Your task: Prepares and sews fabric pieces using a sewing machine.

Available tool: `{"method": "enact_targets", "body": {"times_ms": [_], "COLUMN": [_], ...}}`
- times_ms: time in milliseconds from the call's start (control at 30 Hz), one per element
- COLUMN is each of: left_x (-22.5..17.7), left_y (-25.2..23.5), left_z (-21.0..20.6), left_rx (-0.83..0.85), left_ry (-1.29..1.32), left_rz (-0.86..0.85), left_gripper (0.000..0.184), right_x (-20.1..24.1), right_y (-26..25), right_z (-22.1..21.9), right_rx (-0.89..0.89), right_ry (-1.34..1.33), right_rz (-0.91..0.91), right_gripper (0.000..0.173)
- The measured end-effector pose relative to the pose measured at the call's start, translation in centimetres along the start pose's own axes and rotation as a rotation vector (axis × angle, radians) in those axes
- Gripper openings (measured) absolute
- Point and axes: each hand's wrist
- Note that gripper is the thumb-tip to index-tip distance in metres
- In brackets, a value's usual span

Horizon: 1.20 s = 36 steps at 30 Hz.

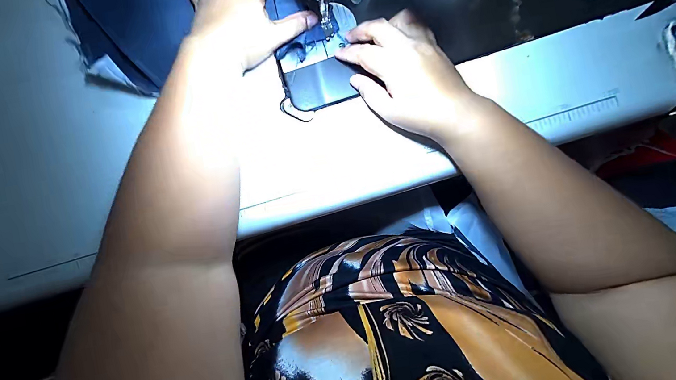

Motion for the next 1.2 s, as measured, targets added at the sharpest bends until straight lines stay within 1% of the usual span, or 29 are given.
{"method": "enact_targets", "body": {"times_ms": [67, 133, 167, 200, 267, 300, 333, 400, 467, 500, 533, 567, 600, 700, 767, 800, 867, 933, 1000, 1100, 1200], "left_x": [-1.7, -3.2, -3.6, -4.0, -4.3, -4.0, -3.3, -0.6, 1.7, 2.4, 2.6, 2.4, 1.9, -1.4, -3.4, -4.0, -4.6, -4.9, -5.2, -5.7, -6.3], "left_y": [4.3, 9.3, 11.2, 12.7, 14.5, 14.8, 14.7, 13.5, 12.1, 11.9, 12.1, 12.8, 13.6, 15.7, 16.6, 16.6, 16.2, 15.8, 15.7, 15.5, 15.4], "left_z": [1.4, 3.1, 3.4, 3.4, 3.1, 3.0, 2.9, 2.3, 1.1, 0.1, -1.0, -2.2, -3.4, -5.1, -5.5, -5.6, -5.5, -4.7, -4.3, -4.4, -4.5], "left_rx": [0.023, 0.081, 0.125, 0.163, 0.203, 0.163, 0.105, -0.030, -0.099, -0.114, -0.119, -0.107, -0.100, -0.101, -0.085, -0.092, -0.081, -0.017, 0.020, -0.001, -0.002], "left_ry": [-0.066, -0.110, -0.136, -0.172, -0.281, -0.338, -0.379, -0.357, -0.217, -0.119, -0.022, 0.073, 0.159, 0.284, 0.304, 0.307, 0.289, 0.261, 0.235, 0.238, 0.220], "left_rz": [0.141, 0.219, 0.227, 0.225, 0.198, 0.144, 0.041, -0.282, -0.558, -0.668, -0.721, -0.710, -0.654, -0.413, -0.284, -0.248, -0.208, -0.182, -0.169, -0.138, -0.102], "left_gripper": [0.092, 0.087, 0.082, 0.073, 0.054, 0.045, 0.039, 0.037, 0.040, 0.036, 0.031, 0.027, 0.026, 0.030, 0.033, 0.035, 0.040, 0.043, 0.044, 0.041, 0.042], "right_x": [1.2, 3.0, 4.0, 4.9, 5.5, 5.4, 5.2, 4.5, 4.0, 3.7, 3.4, 3.0, 2.8, 2.0, 1.4, 1.1, 0.6, 0.5, 0.5, -0.1, -0.5], "right_y": [1.7, 3.2, 3.7, 4.0, 3.5, 3.0, 2.6, 1.7, 0.9, 0.6, 0.4, 0.2, 0.1, -0.1, 0.2, 0.1, -0.3, -0.9, -1.0, -0.9, -0.6], "right_z": [0.1, -0.7, -1.2, -1.6, -1.7, -1.7, -1.5, -0.8, 0.0, 0.2, 0.3, 0.2, 0.1, -0.3, -0.1, 0.1, 0.7, 1.2, 1.3, 0.6, 0.0], "right_rx": [-0.090, -0.246, -0.251, -0.212, -0.068, -0.022, 0.017, 0.086, 0.114, 0.110, 0.085, 0.059, 0.033, -0.020, -0.011, 0.000, 0.067, 0.133, 0.146, 0.079, -0.019], "right_ry": [-0.118, -0.240, -0.260, -0.236, -0.120, -0.062, -0.003, 0.061, 0.055, 0.047, 0.040, 0.037, 0.034, -0.044, -0.081, -0.064, -0.005, 0.047, 0.061, 0.047, 0.044], "right_rz": [-0.002, 0.041, 0.042, 0.029, -0.025, -0.046, -0.052, -0.063, -0.054, -0.038, -0.010, 0.015, 0.036, 0.032, 0.022, 0.029, 0.030, 0.009, -0.014, -0.006, 0.014], "right_gripper": [0.039, 0.040, 0.043, 0.046, 0.051, 0.050, 0.049, 0.046, 0.044, 0.043, 0.042, 0.041, 0.039, 0.034, 0.045, 0.049, 0.051, 0.053, 0.054, 0.054, 0.049]}}
Point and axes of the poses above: each hand's wrist, its own y-axis away from the middle knuckle, its own z-axis out of the back of the hand, x = y × z, and after that the axes turned 13 degrees about z, right-handed
